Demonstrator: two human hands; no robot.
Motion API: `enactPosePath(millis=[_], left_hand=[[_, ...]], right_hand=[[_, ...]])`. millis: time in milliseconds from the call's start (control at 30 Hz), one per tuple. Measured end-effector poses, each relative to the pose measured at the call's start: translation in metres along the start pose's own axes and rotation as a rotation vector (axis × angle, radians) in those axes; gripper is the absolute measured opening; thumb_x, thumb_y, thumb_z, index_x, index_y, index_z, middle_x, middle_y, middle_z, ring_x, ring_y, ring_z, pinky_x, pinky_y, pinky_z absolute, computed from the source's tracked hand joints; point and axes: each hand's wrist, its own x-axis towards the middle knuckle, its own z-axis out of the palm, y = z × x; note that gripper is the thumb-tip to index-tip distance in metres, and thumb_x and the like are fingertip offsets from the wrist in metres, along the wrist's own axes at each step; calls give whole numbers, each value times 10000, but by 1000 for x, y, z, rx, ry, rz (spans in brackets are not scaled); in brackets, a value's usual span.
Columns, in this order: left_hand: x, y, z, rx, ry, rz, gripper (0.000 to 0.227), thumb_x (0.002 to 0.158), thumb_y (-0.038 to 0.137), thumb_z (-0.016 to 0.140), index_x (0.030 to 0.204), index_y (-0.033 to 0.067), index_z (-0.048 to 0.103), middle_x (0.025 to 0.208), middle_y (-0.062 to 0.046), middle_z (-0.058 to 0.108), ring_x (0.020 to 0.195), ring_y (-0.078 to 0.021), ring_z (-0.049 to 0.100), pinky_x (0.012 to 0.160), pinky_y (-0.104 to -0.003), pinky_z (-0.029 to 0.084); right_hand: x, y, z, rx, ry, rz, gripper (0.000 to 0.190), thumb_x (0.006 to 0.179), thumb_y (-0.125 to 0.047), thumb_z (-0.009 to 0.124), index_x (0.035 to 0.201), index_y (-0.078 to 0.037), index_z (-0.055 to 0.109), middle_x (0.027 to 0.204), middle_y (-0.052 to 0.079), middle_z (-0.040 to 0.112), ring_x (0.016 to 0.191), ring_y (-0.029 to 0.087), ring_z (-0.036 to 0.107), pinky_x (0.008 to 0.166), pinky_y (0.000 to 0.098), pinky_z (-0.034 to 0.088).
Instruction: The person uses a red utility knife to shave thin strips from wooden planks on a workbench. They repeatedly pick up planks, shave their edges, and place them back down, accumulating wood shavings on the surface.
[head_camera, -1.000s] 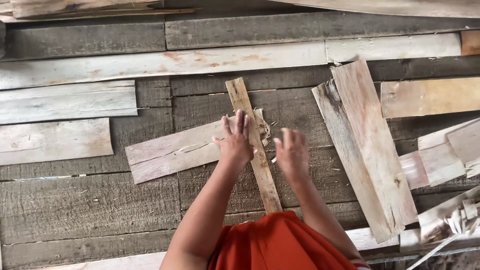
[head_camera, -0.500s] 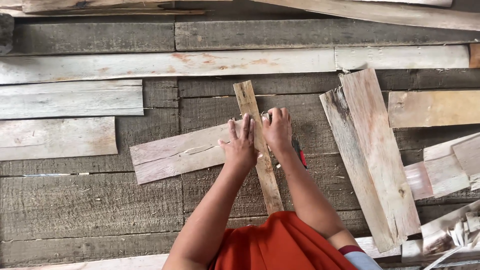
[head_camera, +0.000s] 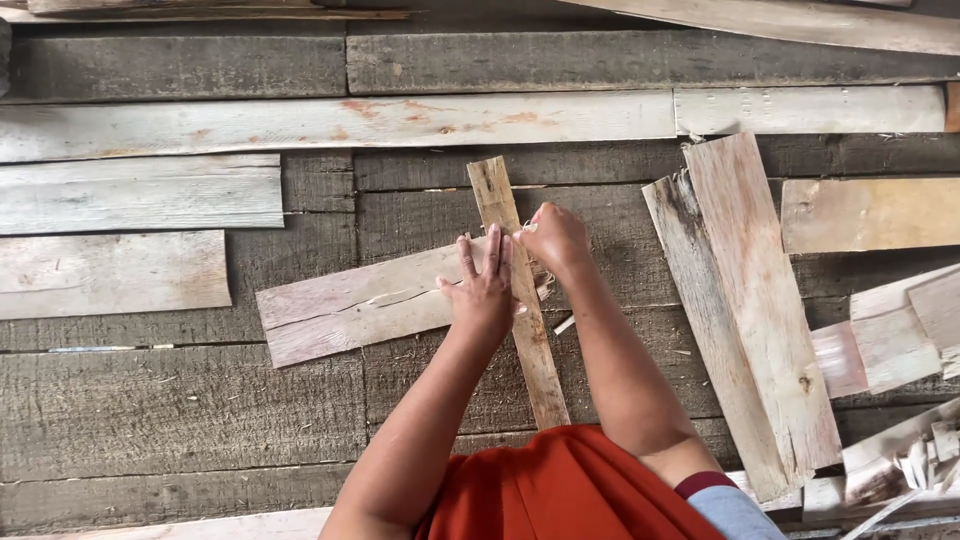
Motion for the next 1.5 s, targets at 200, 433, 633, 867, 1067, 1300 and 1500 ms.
enactPosePath(millis=[200, 433, 633, 867, 1067, 1300, 1500], left_hand=[[1, 2, 1, -5, 6, -19, 965, 901, 331, 754, 1633, 163, 147, 1718, -26, -78, 1525, -490, 20, 937, -830, 390], [5, 5, 7, 8, -15, -43, 997, 886, 370, 771, 1635, 174, 143, 1720, -9, -66, 1530, -475, 11, 930, -837, 385], [6, 4, 2, -51, -62, -30, 994, 905, 342, 755, 1637, 176, 103, 1713, -10, -120, 1528, -485, -46, 939, -866, 341], [4, 4, -4, -29, -80, -26, 998, 907, 344, 750, 1636, 154, 96, 1712, -33, -116, 1523, -493, -56, 940, -869, 335], [7, 3, 2, -27, -57, -4, 968, 912, 306, 737, 1634, 140, 114, 1714, -56, -84, 1514, -517, -34, 915, -876, 349], [7, 1, 2, -38, -58, -1, 975, 906, 302, 743, 1635, 128, 120, 1716, -56, -80, 1516, -522, -33, 918, -875, 338], [6, 2, -4, -40, -44, -10, 963, 909, 331, 738, 1631, 117, 138, 1716, -66, -51, 1510, -521, -31, 932, -860, 352]], right_hand=[[-13, -12, -10, 87, -26, 13, 279, 793, -270, 746, 998, -94, 675, 1062, 191, 736, 1114, 412, 686, 940, 532, 543], [-42, -29, -12, 107, 47, -17, 182, 866, -116, 654, 1022, -34, 609, 1057, 272, 706, 1084, 476, 681, 928, 564, 557], [-81, 0, -52, 243, 81, -17, 221, 890, -209, 685, 1064, -79, 647, 1070, 199, 707, 1086, 414, 674, 892, 531, 535], [-109, -5, -31, 180, -6, 57, 409, 872, -241, 754, 1174, -58, 546, 1124, 241, 683, 1067, 412, 686, 879, 519, 574], [-98, 1, -10, 179, 106, 89, 355, 814, -339, 782, 1045, -140, 599, 1041, 146, 737, 1083, 381, 696, 907, 511, 547], [-99, 0, -6, 235, 104, 30, 102, 840, -186, 755, 893, -153, 674, 878, 131, 770, 914, 360, 751, 787, 461, 578], [-119, 3, -83, 358, 216, -8, 565, 886, -129, 782, 1377, -28, 522, 1256, 311, 610, 1178, 445, 624, 930, 559, 569]])
